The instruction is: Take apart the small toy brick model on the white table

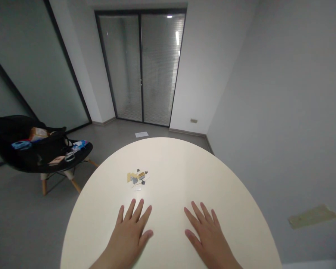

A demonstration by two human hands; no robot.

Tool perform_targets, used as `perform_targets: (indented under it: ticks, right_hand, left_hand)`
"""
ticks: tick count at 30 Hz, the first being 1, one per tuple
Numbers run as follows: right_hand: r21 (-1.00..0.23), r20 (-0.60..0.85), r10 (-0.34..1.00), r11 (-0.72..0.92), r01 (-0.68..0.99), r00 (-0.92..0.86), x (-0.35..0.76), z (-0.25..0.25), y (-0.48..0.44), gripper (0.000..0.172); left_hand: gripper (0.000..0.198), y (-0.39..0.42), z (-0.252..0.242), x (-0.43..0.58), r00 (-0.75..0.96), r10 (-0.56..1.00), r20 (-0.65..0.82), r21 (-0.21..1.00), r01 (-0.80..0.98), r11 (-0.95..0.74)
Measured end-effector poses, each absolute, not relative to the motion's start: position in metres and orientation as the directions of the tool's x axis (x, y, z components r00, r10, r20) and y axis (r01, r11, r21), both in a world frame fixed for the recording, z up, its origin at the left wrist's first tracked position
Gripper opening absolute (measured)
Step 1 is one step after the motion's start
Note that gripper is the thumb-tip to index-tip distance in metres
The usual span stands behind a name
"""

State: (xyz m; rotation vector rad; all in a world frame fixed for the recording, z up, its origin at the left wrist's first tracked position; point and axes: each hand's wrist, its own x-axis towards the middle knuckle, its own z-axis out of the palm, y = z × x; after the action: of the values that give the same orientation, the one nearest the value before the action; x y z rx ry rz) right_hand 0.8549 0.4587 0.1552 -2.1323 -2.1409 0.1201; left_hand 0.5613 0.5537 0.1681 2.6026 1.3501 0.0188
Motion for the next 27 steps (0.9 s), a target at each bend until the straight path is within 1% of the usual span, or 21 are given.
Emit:
perform_targets:
  ticks: [3, 6, 12, 22, 27]
  right_hand:
    - [-0.135, 0.053, 0.999, 0.016, 0.991, -0.009, 0.8556, 0.1530, 0.4583, 0.055]
    - [-0.139, 0.062, 0.998, 0.019, 0.990, -0.010, 0.8557, 0.1530, 0.4574, 0.055]
    - [-0.147, -0.004, 1.000, -0.009, 0.989, 0.009, 0.8529, 0.1587, 0.4562, 0.055]
    - [-0.123, 0.048, 0.999, 0.004, 0.992, 0.002, 0.8524, 0.1536, 0.4543, 0.055]
    - [-0.118, 0.009, 1.000, -0.010, 0.993, 0.011, 0.8501, 0.1570, 0.4538, 0.056]
  left_hand:
    - [0.058, 0.5510, 0.1690, 0.5612, 0.580, 0.811, -0.072, 0.195, 0.806, -0.559]
    - [0.058, 0.5503, 0.1736, 0.5607, 0.573, 0.814, -0.091, 0.208, 0.811, -0.548]
    - [0.058, 0.5499, 0.1733, 0.5593, 0.573, 0.814, -0.096, 0.216, 0.810, -0.544]
    - [0.057, 0.5469, 0.1671, 0.5588, 0.586, 0.810, -0.033, 0.179, 0.800, -0.572]
    - [0.057, 0.5445, 0.1672, 0.5590, 0.587, 0.809, -0.026, 0.165, 0.801, -0.576]
